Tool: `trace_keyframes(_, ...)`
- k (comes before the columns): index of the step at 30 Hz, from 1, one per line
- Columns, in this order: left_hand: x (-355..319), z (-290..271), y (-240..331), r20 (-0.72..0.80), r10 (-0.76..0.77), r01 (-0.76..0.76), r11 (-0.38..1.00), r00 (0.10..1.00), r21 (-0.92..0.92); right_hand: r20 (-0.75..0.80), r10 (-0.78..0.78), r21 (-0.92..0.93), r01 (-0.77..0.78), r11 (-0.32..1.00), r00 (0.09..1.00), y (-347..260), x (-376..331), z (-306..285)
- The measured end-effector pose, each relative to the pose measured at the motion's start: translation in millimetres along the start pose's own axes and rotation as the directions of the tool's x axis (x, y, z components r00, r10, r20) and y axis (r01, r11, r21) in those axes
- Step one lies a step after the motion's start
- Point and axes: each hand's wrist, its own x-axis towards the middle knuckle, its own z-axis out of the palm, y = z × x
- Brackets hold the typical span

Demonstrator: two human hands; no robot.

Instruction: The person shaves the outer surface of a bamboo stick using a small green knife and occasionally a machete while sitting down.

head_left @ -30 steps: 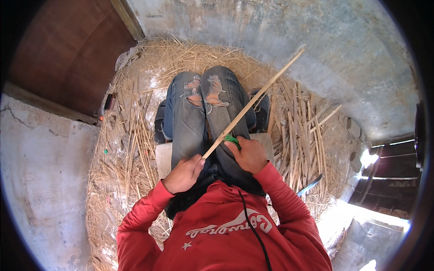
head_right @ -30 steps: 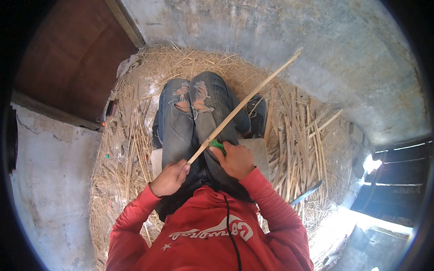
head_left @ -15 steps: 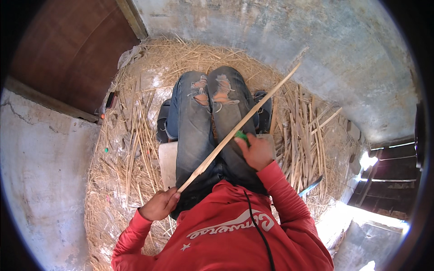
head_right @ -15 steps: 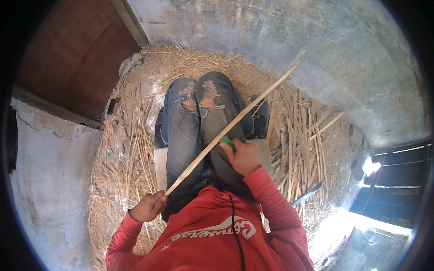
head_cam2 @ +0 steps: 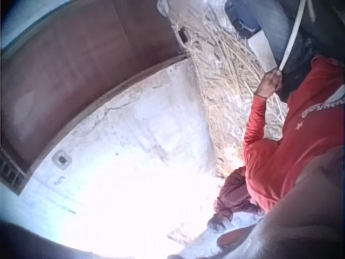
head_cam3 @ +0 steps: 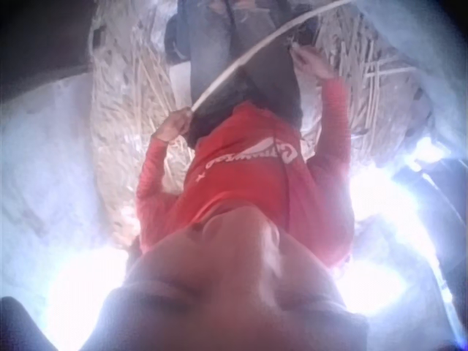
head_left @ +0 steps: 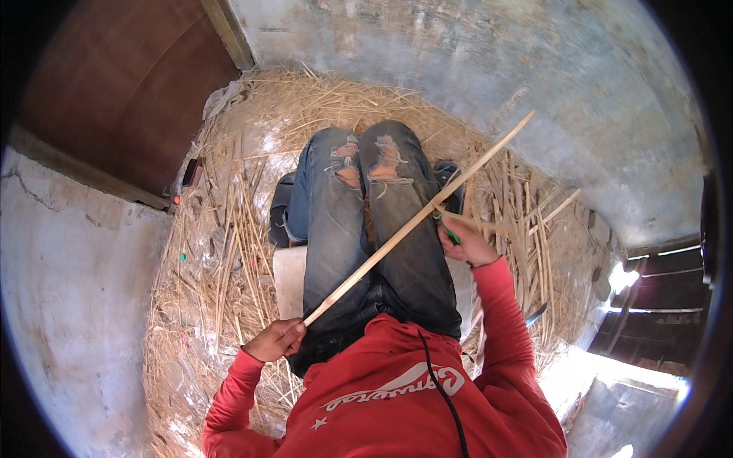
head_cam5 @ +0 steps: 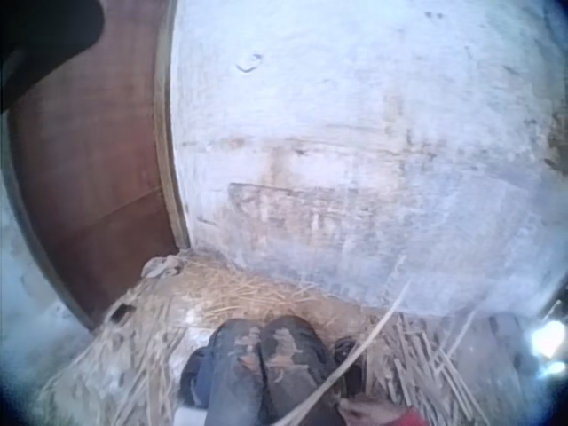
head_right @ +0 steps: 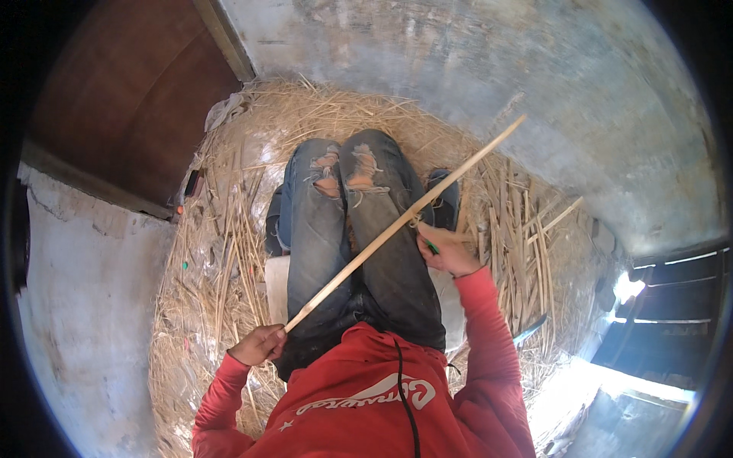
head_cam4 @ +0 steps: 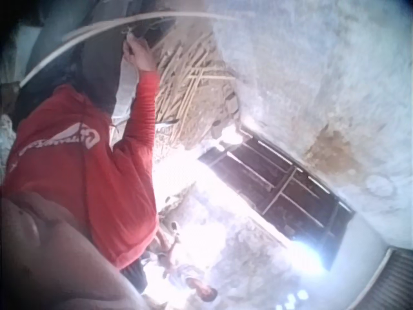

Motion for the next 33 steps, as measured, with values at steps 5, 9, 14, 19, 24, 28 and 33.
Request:
trace_keyframes(5,0,-4,11,-0.007,0.015,-0.015,0.999,1.000,0.038,0.003,-0.266,-0.454,0.239,0.858,0.964,-48,-31,-14)
trace_keyframes(9,0,-14,6,0.020,-0.010,0.009,0.997,1.000,0.075,-0.291,-0.626,-0.649,0.332,0.685,0.723,-65,-20,15)
trace_keyframes(14,0,-21,34,0.010,0.035,-0.037,0.986,0.999,0.165,-0.015,-0.777,-0.761,0.497,0.417,0.629,-59,12,6)
trace_keyframes(19,5,-20,33,-0.121,0.148,-0.094,0.925,0.982,0.368,-0.157,-0.670,-0.577,0.483,0.659,0.726,-38,40,-15)
trace_keyframes(24,13,-14,35,-0.157,0.184,-0.105,0.904,0.970,0.414,-0.422,-0.347,0.128,0.434,0.892,0.838,-29,40,-11)
trace_keyframes(28,21,-6,43,-0.201,0.272,-0.149,0.866,0.941,0.478,-0.407,-0.183,0.630,0.420,0.653,0.895,-30,33,-32)
trace_keyframes(33,51,12,59,-0.140,0.418,-0.301,0.813,0.898,0.500,-0.701,-0.190,0.665,0.727,0.172,0.687,-10,20,-132)
